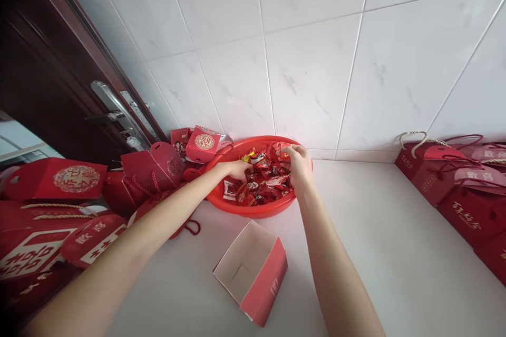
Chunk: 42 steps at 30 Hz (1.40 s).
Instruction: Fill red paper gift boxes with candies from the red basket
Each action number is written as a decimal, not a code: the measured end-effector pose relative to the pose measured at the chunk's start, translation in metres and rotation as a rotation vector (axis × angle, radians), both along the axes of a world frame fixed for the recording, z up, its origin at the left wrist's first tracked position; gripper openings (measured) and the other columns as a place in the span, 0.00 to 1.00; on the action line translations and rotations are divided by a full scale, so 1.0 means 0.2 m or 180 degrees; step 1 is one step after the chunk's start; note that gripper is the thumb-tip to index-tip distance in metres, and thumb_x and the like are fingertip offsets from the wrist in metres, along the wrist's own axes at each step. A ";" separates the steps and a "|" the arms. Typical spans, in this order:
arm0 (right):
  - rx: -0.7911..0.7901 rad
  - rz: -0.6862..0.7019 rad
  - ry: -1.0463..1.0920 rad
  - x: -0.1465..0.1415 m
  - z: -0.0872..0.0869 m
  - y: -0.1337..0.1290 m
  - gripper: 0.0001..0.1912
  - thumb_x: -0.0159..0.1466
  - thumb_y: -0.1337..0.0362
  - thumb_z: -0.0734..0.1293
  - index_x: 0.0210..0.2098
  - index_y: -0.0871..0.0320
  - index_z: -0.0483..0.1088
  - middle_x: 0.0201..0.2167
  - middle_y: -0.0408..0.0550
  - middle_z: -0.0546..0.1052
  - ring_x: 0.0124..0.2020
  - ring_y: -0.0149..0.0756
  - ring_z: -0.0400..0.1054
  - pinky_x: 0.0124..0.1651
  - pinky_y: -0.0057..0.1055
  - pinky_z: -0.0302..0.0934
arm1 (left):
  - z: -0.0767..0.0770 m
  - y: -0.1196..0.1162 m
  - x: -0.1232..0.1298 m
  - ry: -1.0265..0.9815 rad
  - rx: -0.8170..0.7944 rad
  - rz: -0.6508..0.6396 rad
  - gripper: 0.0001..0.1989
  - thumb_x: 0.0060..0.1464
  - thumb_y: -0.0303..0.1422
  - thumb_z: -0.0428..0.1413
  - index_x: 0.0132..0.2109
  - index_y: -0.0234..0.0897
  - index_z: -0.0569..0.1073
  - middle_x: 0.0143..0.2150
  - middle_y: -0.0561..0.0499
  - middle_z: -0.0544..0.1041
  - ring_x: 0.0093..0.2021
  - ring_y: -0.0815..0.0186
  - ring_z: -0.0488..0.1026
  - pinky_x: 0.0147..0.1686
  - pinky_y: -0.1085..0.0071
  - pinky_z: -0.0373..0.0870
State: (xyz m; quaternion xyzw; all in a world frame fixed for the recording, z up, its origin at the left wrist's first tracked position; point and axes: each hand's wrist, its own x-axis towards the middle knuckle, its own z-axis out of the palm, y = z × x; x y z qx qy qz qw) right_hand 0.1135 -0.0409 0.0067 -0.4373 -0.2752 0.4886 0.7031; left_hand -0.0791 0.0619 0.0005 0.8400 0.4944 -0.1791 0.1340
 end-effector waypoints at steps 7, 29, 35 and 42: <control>0.0018 0.0024 -0.0005 0.00 0.00 0.00 0.10 0.42 0.64 0.71 0.22 0.56 0.67 0.22 0.45 0.78 0.25 0.32 0.71 0.26 0.23 0.64 | 0.02 -0.01 0.00 -0.0412 0.0119 0.0071 0.10 0.43 0.35 0.67 0.36 0.39 0.81 0.37 0.52 0.81 0.39 0.61 0.76 0.36 0.73 0.67; 0.0077 0.0049 -0.0075 -0.01 -0.01 0.00 0.07 0.43 0.64 0.71 0.22 0.55 0.69 0.22 0.44 0.78 0.26 0.34 0.70 0.26 0.26 0.64 | 0.03 -0.06 0.03 -0.0645 -0.0485 -0.0323 0.23 0.40 0.32 0.65 0.48 0.46 0.82 0.49 0.56 0.82 0.49 0.60 0.77 0.45 0.75 0.68; 0.0131 0.0149 -0.0190 0.00 -0.02 0.00 0.06 0.44 0.62 0.71 0.22 0.56 0.72 0.23 0.45 0.78 0.28 0.35 0.72 0.27 0.26 0.65 | 0.05 -0.05 0.01 -0.0895 -0.0424 -0.0253 0.18 0.44 0.42 0.67 0.42 0.40 0.81 0.40 0.54 0.82 0.43 0.60 0.76 0.39 0.73 0.66; 0.0001 0.0489 -0.0319 0.00 -0.03 0.00 0.12 0.40 0.60 0.76 0.21 0.58 0.72 0.24 0.43 0.75 0.27 0.31 0.68 0.28 0.25 0.65 | 0.12 -0.08 0.10 -0.3142 -0.0256 -0.0131 0.26 0.49 0.55 0.63 0.38 0.34 0.78 0.36 0.50 0.79 0.37 0.63 0.74 0.38 0.68 0.67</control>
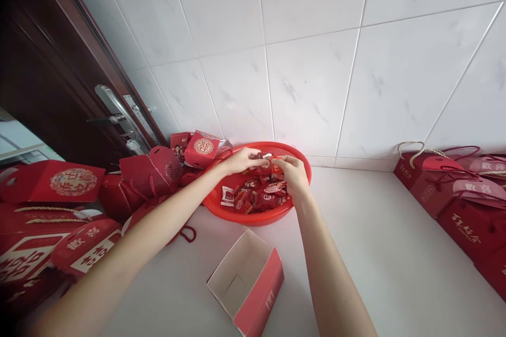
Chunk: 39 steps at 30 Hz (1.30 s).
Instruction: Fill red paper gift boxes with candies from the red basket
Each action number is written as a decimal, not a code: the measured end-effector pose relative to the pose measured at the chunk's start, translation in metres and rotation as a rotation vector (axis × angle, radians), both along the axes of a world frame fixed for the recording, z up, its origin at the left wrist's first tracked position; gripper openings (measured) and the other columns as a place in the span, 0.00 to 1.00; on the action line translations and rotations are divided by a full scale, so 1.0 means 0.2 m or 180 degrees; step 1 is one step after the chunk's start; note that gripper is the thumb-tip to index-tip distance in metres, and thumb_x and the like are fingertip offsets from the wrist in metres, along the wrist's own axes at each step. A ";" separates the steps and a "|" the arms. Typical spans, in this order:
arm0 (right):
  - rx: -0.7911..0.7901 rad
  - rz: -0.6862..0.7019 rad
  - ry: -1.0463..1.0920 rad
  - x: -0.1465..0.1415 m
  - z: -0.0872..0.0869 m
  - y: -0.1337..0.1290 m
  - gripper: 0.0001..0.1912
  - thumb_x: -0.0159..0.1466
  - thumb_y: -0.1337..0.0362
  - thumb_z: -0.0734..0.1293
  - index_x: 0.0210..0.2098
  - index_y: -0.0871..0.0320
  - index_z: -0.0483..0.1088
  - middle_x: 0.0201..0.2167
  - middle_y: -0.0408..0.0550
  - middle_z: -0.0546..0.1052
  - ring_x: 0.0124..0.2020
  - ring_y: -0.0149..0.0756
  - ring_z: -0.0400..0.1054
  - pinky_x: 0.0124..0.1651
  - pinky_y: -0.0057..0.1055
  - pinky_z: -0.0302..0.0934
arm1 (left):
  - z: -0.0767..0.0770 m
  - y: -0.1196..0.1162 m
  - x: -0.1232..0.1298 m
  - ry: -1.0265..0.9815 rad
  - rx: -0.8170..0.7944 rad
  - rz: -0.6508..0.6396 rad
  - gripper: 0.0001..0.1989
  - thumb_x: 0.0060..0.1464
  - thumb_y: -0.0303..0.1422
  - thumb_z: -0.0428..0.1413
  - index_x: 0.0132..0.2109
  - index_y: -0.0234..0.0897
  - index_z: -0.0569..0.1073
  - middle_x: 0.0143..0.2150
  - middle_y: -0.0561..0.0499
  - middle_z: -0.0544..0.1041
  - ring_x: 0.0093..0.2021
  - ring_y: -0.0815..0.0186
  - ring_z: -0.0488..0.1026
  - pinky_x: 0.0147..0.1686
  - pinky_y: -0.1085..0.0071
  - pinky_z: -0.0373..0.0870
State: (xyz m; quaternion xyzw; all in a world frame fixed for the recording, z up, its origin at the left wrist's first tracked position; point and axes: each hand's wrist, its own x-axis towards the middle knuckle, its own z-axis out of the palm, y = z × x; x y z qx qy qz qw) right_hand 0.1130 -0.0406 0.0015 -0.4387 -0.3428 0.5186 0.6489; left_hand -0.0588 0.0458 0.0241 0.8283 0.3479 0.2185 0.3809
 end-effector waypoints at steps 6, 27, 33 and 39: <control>0.0174 -0.0006 0.0151 0.00 -0.02 0.01 0.14 0.43 0.59 0.76 0.20 0.56 0.68 0.23 0.40 0.71 0.30 0.33 0.68 0.31 0.28 0.71 | 0.03 -0.08 0.08 -0.0616 -0.0322 -0.0125 0.24 0.53 0.51 0.62 0.42 0.32 0.79 0.40 0.47 0.80 0.38 0.65 0.75 0.40 0.68 0.70; -0.0047 -0.0470 0.0532 0.00 0.00 0.02 0.09 0.45 0.62 0.73 0.26 0.57 0.72 0.24 0.41 0.72 0.24 0.31 0.69 0.21 0.25 0.66 | -0.06 0.09 -0.02 0.2977 0.0414 0.0393 0.07 0.44 0.35 0.65 0.32 0.37 0.81 0.35 0.47 0.82 0.38 0.57 0.78 0.37 0.70 0.70; 0.0023 -0.0583 0.0444 0.00 -0.02 0.03 0.10 0.44 0.61 0.73 0.25 0.56 0.71 0.26 0.41 0.71 0.27 0.31 0.68 0.21 0.24 0.65 | -0.12 0.10 0.02 0.2459 0.0079 0.0222 0.15 0.61 0.34 0.52 0.52 0.43 0.78 0.33 0.54 0.82 0.35 0.65 0.80 0.37 0.75 0.72; 0.0028 -0.0666 0.0504 0.00 -0.02 0.04 0.08 0.46 0.63 0.72 0.27 0.55 0.71 0.26 0.41 0.72 0.26 0.32 0.69 0.21 0.25 0.65 | -0.11 0.09 0.03 0.2142 0.0483 0.0610 0.25 0.60 0.26 0.50 0.63 0.44 0.70 0.42 0.50 0.82 0.45 0.60 0.79 0.44 0.71 0.71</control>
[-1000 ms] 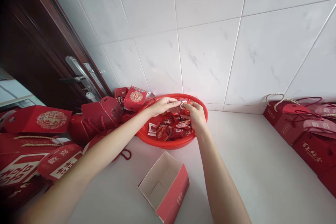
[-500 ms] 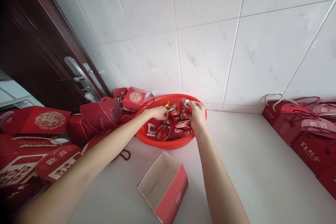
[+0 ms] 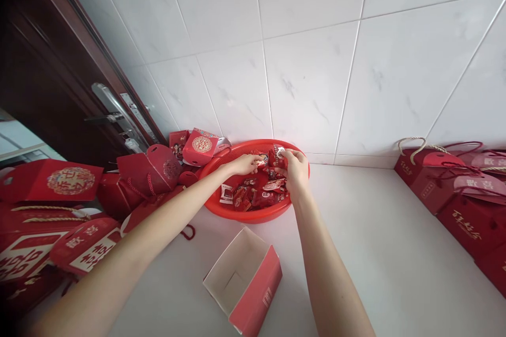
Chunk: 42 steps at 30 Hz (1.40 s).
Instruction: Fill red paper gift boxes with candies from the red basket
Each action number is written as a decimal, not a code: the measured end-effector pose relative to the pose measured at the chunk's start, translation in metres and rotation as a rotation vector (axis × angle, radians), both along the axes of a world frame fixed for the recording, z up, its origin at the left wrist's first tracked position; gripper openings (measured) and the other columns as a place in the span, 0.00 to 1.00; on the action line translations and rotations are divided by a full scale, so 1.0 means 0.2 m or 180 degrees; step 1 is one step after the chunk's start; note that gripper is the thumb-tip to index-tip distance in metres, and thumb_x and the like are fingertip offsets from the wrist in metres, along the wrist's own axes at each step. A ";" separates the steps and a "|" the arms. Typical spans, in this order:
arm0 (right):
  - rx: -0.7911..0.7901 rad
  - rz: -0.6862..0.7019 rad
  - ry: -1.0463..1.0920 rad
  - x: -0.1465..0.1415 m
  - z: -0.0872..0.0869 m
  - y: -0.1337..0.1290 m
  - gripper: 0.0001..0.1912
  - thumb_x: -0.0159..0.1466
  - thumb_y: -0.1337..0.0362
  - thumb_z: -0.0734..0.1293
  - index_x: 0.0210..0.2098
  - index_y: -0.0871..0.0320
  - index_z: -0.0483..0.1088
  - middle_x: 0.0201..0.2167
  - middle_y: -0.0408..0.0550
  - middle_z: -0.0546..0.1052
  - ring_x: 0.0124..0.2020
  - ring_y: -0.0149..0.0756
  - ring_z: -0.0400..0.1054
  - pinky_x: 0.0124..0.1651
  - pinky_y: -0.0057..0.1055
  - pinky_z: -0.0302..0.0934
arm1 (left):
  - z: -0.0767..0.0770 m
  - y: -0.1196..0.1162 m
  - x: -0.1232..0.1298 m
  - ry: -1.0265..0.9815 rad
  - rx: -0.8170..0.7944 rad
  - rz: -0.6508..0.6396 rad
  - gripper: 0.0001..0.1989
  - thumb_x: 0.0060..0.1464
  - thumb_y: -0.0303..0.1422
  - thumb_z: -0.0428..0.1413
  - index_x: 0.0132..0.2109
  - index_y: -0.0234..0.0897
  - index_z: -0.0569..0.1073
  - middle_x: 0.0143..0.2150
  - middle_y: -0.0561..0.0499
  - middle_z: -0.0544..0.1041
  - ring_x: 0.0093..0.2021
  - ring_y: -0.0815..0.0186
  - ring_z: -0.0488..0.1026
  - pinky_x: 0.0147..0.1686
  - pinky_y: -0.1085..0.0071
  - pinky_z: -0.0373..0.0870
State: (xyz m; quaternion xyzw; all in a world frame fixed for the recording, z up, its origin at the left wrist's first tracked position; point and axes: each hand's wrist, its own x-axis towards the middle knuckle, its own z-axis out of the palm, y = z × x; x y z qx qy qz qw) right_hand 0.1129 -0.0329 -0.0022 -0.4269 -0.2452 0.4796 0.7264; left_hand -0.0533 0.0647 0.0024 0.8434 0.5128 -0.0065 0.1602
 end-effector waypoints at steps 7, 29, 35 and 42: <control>-0.0041 -0.0174 0.0073 0.01 0.04 -0.02 0.09 0.47 0.64 0.72 0.25 0.54 0.67 0.22 0.38 0.69 0.25 0.31 0.69 0.24 0.26 0.69 | 0.03 -0.07 0.02 0.0114 -0.0214 -0.0289 0.21 0.55 0.32 0.59 0.56 0.41 0.74 0.47 0.51 0.81 0.46 0.59 0.78 0.43 0.72 0.69; 0.0079 -0.0442 0.0339 0.01 0.03 -0.01 0.11 0.44 0.66 0.72 0.27 0.56 0.67 0.27 0.39 0.72 0.27 0.30 0.70 0.23 0.24 0.68 | 0.04 -0.12 0.15 0.0462 -0.0414 -0.1125 0.29 0.42 0.40 0.69 0.52 0.41 0.73 0.48 0.51 0.79 0.46 0.58 0.76 0.41 0.72 0.67; 0.0030 -0.0457 0.0356 0.01 0.04 -0.02 0.11 0.44 0.66 0.72 0.27 0.56 0.68 0.29 0.40 0.73 0.28 0.31 0.70 0.23 0.24 0.67 | 0.05 -0.11 0.11 0.0519 0.0545 -0.0589 0.12 0.55 0.28 0.57 0.46 0.42 0.77 0.49 0.47 0.80 0.50 0.53 0.77 0.45 0.66 0.69; 0.0004 -0.0457 0.0445 0.00 0.06 -0.03 0.09 0.44 0.68 0.71 0.25 0.57 0.69 0.27 0.40 0.72 0.28 0.30 0.70 0.24 0.24 0.67 | 0.07 -0.10 0.10 0.0139 0.0763 -0.0221 0.12 0.59 0.28 0.53 0.48 0.38 0.78 0.46 0.42 0.82 0.52 0.50 0.77 0.45 0.64 0.70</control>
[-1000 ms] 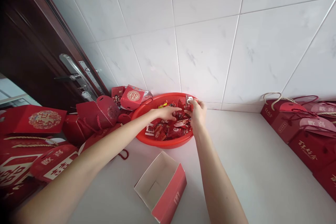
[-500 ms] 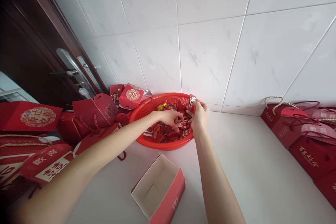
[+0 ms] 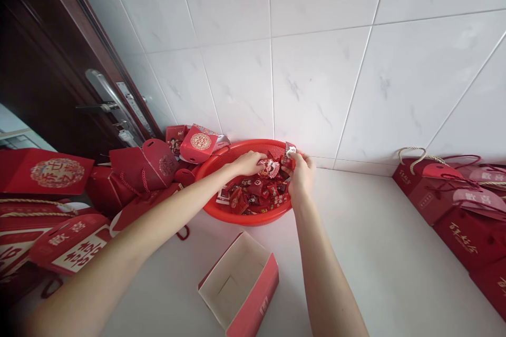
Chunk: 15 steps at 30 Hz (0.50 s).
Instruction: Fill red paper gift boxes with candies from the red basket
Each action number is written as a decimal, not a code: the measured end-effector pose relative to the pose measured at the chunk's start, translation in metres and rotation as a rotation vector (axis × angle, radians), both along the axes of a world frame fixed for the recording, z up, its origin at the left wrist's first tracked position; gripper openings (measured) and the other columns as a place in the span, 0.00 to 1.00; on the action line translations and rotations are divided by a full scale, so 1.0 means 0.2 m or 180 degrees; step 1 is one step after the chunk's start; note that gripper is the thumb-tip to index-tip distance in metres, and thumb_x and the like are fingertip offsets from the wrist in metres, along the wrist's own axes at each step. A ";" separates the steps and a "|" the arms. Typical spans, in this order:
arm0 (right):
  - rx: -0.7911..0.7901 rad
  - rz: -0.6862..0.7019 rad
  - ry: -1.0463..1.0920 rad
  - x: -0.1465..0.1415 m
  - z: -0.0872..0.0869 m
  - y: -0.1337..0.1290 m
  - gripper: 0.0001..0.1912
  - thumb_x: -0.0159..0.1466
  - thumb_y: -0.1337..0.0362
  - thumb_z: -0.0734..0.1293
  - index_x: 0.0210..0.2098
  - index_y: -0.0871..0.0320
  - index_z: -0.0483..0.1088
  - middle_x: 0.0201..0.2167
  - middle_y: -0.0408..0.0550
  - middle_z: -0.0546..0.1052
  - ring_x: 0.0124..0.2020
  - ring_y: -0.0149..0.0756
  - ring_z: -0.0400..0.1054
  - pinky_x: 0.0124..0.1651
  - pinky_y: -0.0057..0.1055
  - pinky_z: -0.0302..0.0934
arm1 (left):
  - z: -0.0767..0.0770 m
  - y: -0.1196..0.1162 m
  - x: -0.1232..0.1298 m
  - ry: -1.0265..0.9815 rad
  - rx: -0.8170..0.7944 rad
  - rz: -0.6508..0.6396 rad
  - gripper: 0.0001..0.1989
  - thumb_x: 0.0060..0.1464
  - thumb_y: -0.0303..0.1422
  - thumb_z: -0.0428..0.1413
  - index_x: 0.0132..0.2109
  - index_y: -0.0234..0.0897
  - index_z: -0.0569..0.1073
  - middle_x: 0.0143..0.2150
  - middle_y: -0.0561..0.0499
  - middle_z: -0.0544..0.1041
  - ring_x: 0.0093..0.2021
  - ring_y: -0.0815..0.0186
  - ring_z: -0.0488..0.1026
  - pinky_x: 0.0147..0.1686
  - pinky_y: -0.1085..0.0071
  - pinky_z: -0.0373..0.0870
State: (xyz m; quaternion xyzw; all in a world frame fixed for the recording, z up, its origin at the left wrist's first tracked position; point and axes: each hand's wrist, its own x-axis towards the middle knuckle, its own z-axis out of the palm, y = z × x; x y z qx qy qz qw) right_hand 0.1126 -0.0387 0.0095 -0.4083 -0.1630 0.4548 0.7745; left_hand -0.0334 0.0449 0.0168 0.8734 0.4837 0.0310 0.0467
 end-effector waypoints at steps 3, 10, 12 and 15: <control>0.0030 0.0067 -0.0089 0.00 0.00 0.00 0.07 0.44 0.67 0.70 0.25 0.58 0.70 0.26 0.40 0.73 0.27 0.29 0.68 0.25 0.24 0.66 | 0.00 0.02 0.00 -0.0214 0.0019 -0.0025 0.12 0.59 0.28 0.53 0.47 0.37 0.78 0.47 0.43 0.82 0.51 0.53 0.77 0.46 0.66 0.70; 0.0003 0.0279 -0.0268 0.00 0.01 -0.01 0.08 0.41 0.66 0.70 0.23 0.57 0.69 0.21 0.38 0.71 0.24 0.27 0.65 0.23 0.24 0.64 | -0.05 0.09 0.00 -0.2209 -0.0626 -0.0476 0.08 0.53 0.30 0.59 0.41 0.32 0.77 0.42 0.48 0.82 0.42 0.60 0.77 0.45 0.67 0.70; -0.0021 0.0264 -0.0256 0.00 0.01 -0.01 0.09 0.40 0.66 0.71 0.23 0.57 0.69 0.21 0.37 0.71 0.25 0.28 0.65 0.24 0.24 0.64 | -0.05 0.11 0.01 -0.2795 -0.0990 -0.0649 0.10 0.52 0.34 0.62 0.39 0.31 0.77 0.39 0.49 0.81 0.40 0.61 0.76 0.44 0.65 0.71; -0.0030 0.0332 -0.0282 0.00 0.00 -0.02 0.10 0.40 0.66 0.72 0.23 0.57 0.69 0.22 0.37 0.71 0.26 0.29 0.67 0.25 0.24 0.65 | -0.05 0.10 0.01 -0.3405 -0.1472 -0.0994 0.21 0.48 0.43 0.67 0.43 0.31 0.78 0.42 0.47 0.81 0.44 0.59 0.77 0.49 0.62 0.70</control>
